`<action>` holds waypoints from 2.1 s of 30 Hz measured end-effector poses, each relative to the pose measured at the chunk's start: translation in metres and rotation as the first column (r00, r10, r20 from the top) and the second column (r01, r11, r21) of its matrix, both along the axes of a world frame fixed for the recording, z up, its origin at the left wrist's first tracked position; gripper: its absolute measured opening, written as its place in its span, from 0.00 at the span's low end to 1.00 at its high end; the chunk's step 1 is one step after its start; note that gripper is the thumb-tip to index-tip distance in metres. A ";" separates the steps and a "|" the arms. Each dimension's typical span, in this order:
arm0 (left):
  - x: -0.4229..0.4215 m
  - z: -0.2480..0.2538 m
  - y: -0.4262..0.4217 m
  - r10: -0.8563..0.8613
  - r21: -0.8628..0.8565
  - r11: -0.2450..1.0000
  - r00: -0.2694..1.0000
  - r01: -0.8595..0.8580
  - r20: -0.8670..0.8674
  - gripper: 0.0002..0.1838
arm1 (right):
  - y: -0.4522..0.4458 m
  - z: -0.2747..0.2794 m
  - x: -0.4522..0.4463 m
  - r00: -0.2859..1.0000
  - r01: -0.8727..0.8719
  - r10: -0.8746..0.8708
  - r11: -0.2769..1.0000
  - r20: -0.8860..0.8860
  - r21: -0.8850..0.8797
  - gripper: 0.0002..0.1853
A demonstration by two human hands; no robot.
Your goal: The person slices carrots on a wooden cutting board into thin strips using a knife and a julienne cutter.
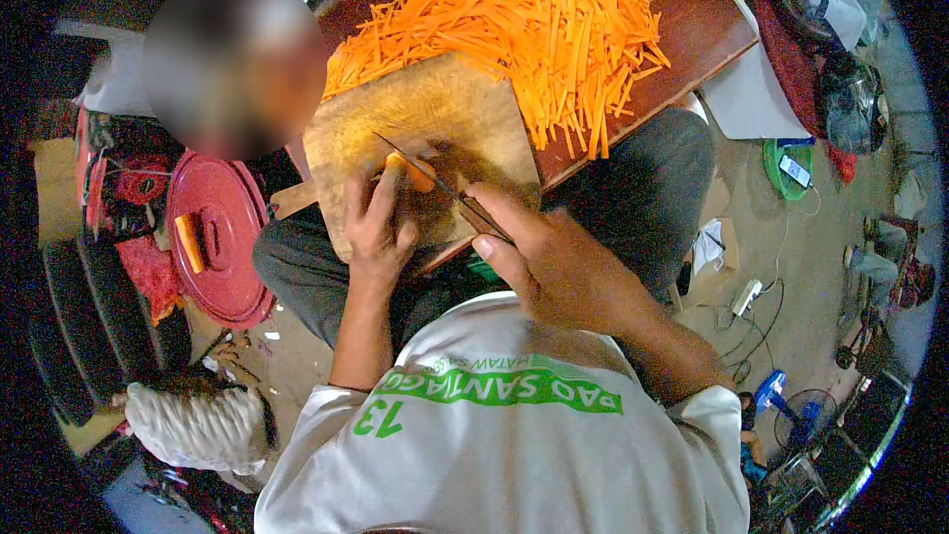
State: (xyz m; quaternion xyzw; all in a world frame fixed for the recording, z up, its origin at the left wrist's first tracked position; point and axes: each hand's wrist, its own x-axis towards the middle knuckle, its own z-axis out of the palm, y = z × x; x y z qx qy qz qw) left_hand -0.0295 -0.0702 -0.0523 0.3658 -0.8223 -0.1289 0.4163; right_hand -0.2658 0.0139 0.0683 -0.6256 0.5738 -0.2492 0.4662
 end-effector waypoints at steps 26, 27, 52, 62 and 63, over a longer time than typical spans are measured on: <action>-0.001 -0.010 0.002 0.055 -0.088 0.994 0.996 -0.061 -0.068 0.31 | -0.024 0.001 0.008 0.993 0.002 0.003 0.999 0.119 -0.042 0.25; 0.000 -0.012 0.002 0.056 -0.088 0.994 0.996 -0.061 -0.063 0.31 | -0.022 0.001 0.009 0.994 -0.001 0.008 0.998 0.106 -0.067 0.25; 0.006 -0.005 0.000 0.030 -0.112 0.993 0.997 -0.038 -0.065 0.32 | -0.023 -0.027 0.020 0.998 -0.059 0.063 0.985 0.024 -0.162 0.21; -0.002 -0.007 -0.003 0.042 -0.150 0.987 0.990 -0.062 -0.133 0.28 | -0.026 -0.055 0.014 0.997 -0.083 0.083 0.995 -0.001 -0.054 0.19; -0.001 -0.006 -0.002 0.039 -0.138 0.989 0.989 -0.059 -0.143 0.28 | -0.024 -0.052 0.015 0.998 -0.055 0.059 0.994 0.038 -0.097 0.19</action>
